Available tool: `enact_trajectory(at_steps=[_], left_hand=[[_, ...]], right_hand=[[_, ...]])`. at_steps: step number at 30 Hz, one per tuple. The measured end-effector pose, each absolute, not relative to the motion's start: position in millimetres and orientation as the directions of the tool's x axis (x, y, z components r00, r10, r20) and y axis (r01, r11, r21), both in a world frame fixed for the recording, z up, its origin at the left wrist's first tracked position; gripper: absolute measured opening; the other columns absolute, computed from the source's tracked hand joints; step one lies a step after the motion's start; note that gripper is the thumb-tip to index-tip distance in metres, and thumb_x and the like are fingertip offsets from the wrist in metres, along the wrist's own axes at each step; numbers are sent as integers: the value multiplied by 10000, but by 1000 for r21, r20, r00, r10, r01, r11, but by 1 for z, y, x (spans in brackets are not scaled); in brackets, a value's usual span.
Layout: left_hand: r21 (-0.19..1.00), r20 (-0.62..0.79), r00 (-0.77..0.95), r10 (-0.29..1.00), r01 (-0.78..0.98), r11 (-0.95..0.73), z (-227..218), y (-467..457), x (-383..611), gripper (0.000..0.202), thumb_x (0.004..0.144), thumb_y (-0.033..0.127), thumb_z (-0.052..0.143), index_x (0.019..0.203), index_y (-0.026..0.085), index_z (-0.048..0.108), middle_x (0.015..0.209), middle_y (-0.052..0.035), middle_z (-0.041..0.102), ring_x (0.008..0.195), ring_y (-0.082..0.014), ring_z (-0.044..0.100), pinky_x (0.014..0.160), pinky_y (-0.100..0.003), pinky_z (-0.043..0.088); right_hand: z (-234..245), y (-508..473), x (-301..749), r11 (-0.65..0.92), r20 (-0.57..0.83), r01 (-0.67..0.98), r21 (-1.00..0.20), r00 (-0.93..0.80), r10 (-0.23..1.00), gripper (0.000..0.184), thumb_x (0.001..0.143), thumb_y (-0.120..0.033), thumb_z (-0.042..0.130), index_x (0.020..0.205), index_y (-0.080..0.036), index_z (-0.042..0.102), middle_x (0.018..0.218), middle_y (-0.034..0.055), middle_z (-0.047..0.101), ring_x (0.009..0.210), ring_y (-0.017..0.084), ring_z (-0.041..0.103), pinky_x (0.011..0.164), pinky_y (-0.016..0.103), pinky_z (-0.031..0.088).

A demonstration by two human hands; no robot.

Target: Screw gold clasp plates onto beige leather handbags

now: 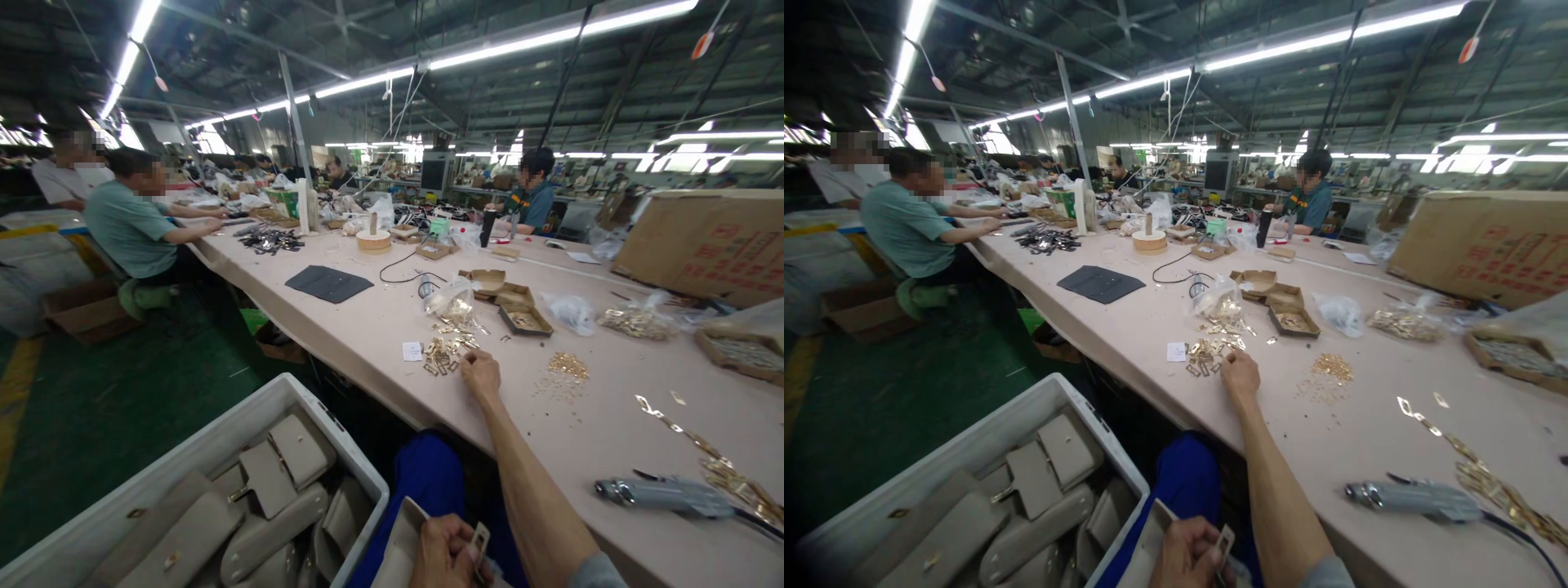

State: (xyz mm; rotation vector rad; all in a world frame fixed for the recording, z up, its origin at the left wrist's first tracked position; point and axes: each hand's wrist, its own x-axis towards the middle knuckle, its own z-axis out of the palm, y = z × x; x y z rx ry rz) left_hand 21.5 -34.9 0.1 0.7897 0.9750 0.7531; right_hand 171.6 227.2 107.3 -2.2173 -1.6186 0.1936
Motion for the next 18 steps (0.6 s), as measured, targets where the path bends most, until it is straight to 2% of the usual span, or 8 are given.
enact_trajectory(at_steps=[2,4,6,9,13,18], left_hand=[[904,-333,314,889,-160,395,1,-39,26,517,697,768,752,909,318,609,738,-77,761,491,-267,685,450,-373,466],[914,-331,304,894,-134,384,5,-41,30,568,741,792,683,915,260,583,748,-81,764,394,-202,625,369,-294,387],[907,-342,320,883,-133,400,12,-41,32,610,759,797,649,916,213,572,776,-89,772,360,-156,598,333,-247,344],[909,-326,344,881,-144,392,23,-41,32,602,804,760,630,938,176,573,803,-100,780,371,-132,609,333,-214,358],[915,-313,350,883,-139,379,30,-43,30,591,820,741,633,945,169,559,780,-105,780,372,-137,617,336,-207,380],[927,-279,340,898,-149,345,29,-47,27,569,826,708,656,937,153,593,793,-109,783,392,-140,629,352,-207,387]], right_hand=[[107,211,183,-233,156,918,-321,294,943,314,956,-237,477,1048,-212,777,1155,136,711,1057,266,675,856,325,488],[107,196,192,-190,152,950,-247,231,961,304,946,-193,486,1012,-173,782,1145,168,692,1048,277,665,852,338,477],[106,186,197,-124,115,974,-189,148,982,263,942,-214,530,940,-163,788,1110,176,685,1016,274,657,830,337,476],[107,177,197,-45,77,989,-139,56,995,235,943,-289,585,916,-171,787,1136,183,667,1050,287,626,831,343,477],[108,172,191,-23,78,990,-138,34,996,246,963,-308,563,982,-186,776,1170,166,654,1118,289,594,859,335,464],[105,175,190,-84,54,975,-206,97,994,253,969,-260,518,1077,-187,734,1140,133,688,1048,249,639,817,310,455]])
